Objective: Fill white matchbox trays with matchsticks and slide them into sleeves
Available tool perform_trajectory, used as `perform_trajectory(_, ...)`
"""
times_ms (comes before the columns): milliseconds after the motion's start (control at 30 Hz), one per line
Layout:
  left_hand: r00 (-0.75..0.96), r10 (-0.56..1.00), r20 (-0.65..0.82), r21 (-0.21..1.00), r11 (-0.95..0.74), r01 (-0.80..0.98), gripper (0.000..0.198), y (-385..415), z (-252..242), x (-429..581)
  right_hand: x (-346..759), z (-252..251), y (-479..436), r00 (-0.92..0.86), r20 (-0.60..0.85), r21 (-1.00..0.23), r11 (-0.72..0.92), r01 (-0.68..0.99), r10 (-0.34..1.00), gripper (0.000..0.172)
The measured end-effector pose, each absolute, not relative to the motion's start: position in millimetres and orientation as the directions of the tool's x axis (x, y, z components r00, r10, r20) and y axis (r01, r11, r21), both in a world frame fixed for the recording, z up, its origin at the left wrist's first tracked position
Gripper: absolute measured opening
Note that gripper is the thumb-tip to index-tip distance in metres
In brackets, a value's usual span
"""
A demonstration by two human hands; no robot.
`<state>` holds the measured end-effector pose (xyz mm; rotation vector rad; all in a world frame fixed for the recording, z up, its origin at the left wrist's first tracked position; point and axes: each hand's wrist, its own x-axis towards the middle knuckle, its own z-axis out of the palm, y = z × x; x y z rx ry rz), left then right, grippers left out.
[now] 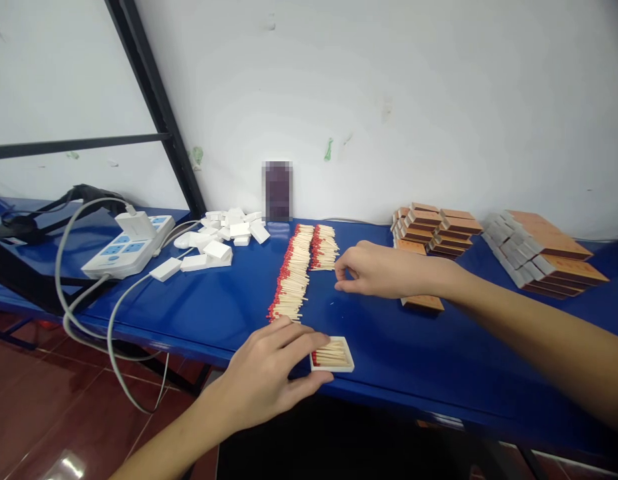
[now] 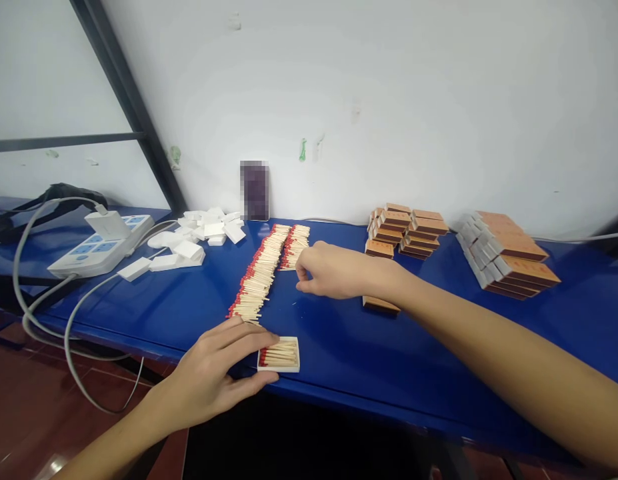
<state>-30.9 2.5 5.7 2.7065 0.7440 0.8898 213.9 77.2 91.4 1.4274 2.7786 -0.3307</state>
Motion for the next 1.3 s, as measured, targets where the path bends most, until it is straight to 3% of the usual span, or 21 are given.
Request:
perform_trajectory(100, 0.71, 0.48, 0.516, 0.306, -0.877, 0.37, 0.019, 1.9, 5.1, -30.7, 214.6, 88.3, 83.9, -0.557, -0.082, -0.133, 0.544, 0.828, 0.827, 0.022)
perform_trajectory(233, 0.688, 0.471, 0.551, 0.294, -0.882, 0.368, 0.026, 1.9, 3.4, -28.9, 213.7, 79.0, 92.0, -0.483, 0.024, -0.019, 0.484, 0.875, 0.875, 0.019)
perform_trajectory(367, 0.686, 0.484, 0.543, 0.295, -0.875, 0.384, 0.029, 1.1, 3.6, -29.4, 211.4, 65.7, 96.8, -0.47, 0.103, 0.02, 0.471, 0.882, 0.876, 0.018)
perform_trajectory(567, 0.711, 0.472, 0.522, 0.283, -0.882, 0.378, 0.019, 1.0, 4.7, -30.4, 206.4, 55.3, 98.6, -0.473, 0.133, -0.008, 0.478, 0.878, 0.871, 0.018)
perform_trajectory(1300, 0.707, 0.478, 0.521, 0.296, -0.878, 0.376, 0.021, 1.5, 3.0, -29.6, 205.8, 53.0, 100.4, -0.475, 0.101, -0.196, 0.486, 0.852, 0.874, 0.018)
